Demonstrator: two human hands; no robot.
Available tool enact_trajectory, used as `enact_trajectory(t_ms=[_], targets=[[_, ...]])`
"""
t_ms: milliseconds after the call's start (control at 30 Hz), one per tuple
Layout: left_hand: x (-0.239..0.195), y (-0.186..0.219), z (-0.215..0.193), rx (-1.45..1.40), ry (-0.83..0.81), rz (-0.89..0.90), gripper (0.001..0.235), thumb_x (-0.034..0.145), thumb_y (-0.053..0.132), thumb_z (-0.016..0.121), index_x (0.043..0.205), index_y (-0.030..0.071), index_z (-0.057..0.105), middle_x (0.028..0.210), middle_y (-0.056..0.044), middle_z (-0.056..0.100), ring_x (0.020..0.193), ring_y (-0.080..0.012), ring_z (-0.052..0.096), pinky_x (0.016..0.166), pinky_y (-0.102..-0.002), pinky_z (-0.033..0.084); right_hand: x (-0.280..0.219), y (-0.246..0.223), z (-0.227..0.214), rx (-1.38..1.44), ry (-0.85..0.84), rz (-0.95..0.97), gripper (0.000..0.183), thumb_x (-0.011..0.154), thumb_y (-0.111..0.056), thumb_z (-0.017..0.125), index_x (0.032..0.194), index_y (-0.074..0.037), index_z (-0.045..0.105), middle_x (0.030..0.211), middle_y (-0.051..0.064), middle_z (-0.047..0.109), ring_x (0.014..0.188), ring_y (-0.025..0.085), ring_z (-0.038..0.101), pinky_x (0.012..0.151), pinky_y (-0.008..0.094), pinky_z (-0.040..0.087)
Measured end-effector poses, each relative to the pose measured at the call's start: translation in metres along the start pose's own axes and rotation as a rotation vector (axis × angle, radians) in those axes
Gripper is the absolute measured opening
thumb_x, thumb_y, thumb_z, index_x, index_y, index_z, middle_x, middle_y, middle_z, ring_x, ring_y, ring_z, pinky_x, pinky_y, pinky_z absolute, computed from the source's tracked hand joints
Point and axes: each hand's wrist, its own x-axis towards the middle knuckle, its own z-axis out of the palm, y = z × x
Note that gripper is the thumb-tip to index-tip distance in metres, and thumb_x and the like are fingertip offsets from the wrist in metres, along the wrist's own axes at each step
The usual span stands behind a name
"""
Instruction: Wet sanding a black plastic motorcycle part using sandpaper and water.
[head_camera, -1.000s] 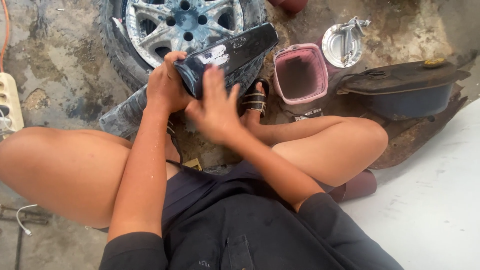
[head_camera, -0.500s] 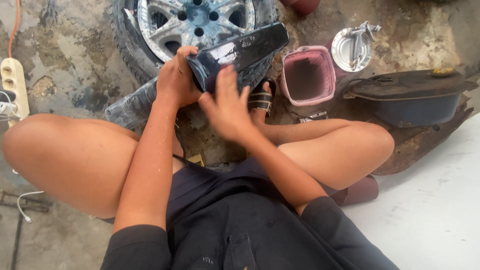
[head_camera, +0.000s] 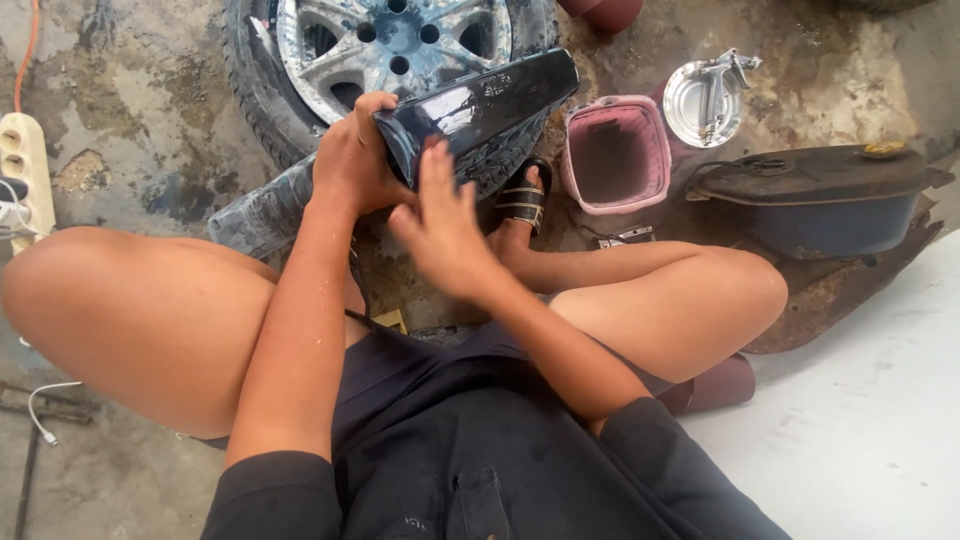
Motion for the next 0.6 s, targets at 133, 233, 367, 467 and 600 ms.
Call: enact_trajectory(t_ms=[133,233,367,467,600], targets=[[-0.003,0.004,-0.005,0.013,-0.008,-0.021,0.082,0.079,0.041,0.088,0.129,0.013,0.030,0.115,-0.018,0.063,0.078,-0.0444,0.066,0.058,-0.053,0.050,-0.005,0.009,0.004,0.025,-0.010,-0.070,0.111,0.087,-0.081,0.005,0.159,0.002,-0.013,0.170,0.021,-0.017,0.160,0.033,-0.012,0.125,0.061,-0.012],[0.003,0.002,-0.002,0.022,0.010,-0.006,0.081,0.076,0.038,0.086,0.129,0.012,0.030,0.122,-0.017,0.061,0.080,-0.0454,0.066,0.057,-0.055,0.050,0.001,0.015,0.000,-0.056,0.057,0.003,0.095,0.098,-0.068,0.010,0.160,0.000,-0.013,0.169,0.017,-0.023,0.159,0.031,-0.018,0.124,0.063,-0.015],[-0.002,0.005,-0.003,0.026,-0.023,-0.021,0.089,0.071,0.040,0.090,0.130,0.013,0.028,0.112,-0.016,0.061,0.073,-0.0407,0.064,0.054,-0.049,0.049,-0.002,0.029,0.012,0.069,0.016,-0.094,0.095,0.100,-0.065,0.028,0.161,-0.006,-0.015,0.172,0.017,-0.019,0.161,0.033,-0.016,0.124,0.064,-0.013],[0.003,0.005,-0.004,0.026,0.009,0.003,0.085,0.074,0.041,0.088,0.129,0.012,0.029,0.112,-0.016,0.063,0.073,-0.0414,0.065,0.054,-0.049,0.049,-0.006,0.016,0.006,0.093,0.024,-0.093,0.090,0.104,-0.057,0.033,0.161,-0.006,-0.014,0.172,0.016,-0.019,0.161,0.033,-0.016,0.123,0.063,-0.012],[0.000,0.005,-0.005,0.027,-0.011,-0.008,0.096,0.066,0.041,0.093,0.130,0.012,0.029,0.104,-0.015,0.062,0.073,-0.0407,0.065,0.055,-0.049,0.050,0.003,0.026,0.006,-0.015,0.024,-0.022,0.091,0.102,-0.062,0.030,0.162,-0.008,-0.014,0.172,0.013,-0.019,0.161,0.029,-0.016,0.123,0.064,-0.014]])
